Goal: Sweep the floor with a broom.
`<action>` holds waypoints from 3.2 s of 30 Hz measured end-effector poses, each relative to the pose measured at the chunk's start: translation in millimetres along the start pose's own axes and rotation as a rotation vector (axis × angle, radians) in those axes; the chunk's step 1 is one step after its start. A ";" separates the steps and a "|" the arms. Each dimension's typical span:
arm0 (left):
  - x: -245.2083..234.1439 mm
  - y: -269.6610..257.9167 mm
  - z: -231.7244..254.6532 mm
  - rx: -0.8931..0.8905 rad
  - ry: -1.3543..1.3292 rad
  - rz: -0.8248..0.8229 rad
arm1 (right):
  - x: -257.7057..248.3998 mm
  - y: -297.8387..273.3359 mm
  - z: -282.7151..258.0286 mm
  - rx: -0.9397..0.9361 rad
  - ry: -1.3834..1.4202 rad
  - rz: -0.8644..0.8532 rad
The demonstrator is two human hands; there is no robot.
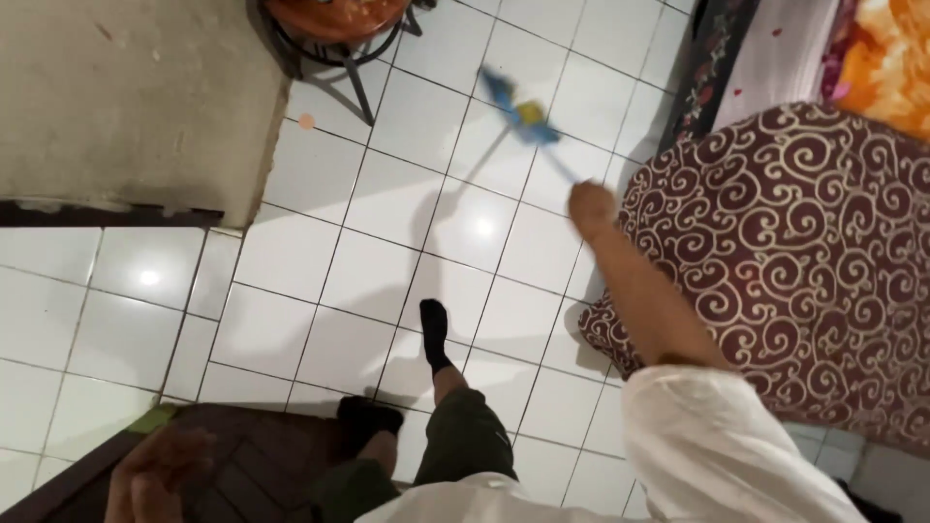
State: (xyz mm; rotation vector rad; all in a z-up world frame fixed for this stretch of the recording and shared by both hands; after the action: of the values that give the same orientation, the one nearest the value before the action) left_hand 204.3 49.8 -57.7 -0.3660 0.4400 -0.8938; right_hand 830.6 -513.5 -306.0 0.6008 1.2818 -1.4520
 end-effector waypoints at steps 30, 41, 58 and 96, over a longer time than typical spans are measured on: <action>25.8 -26.4 127.4 0.160 -0.062 0.446 | -130.8 37.1 -141.9 -0.263 -0.207 0.060; 40.5 -17.1 145.6 0.140 -0.097 0.473 | -261.8 0.0 -80.6 -0.250 -0.218 0.176; 54.1 -3.5 163.4 0.241 -0.171 0.385 | -173.3 -106.1 -191.1 -0.611 -0.297 -0.074; -204.5 30.7 3.7 0.279 -0.451 0.866 | -272.9 -177.8 -276.0 -0.411 -0.291 0.000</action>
State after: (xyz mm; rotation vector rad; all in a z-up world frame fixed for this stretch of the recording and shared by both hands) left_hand 114.3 233.2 -25.8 -0.0847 0.0255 -0.0105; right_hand 682.1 -182.3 -81.2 0.1108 1.2934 -1.1769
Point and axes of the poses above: each hand's wrist, its own y-axis towards the middle knuckle, its own x-axis out of the palm, z = x × y, the point moved 8 cm from there along y, towards the middle knuckle, and after that the axes turned 5 degrees about z, right-handed, at the moved point
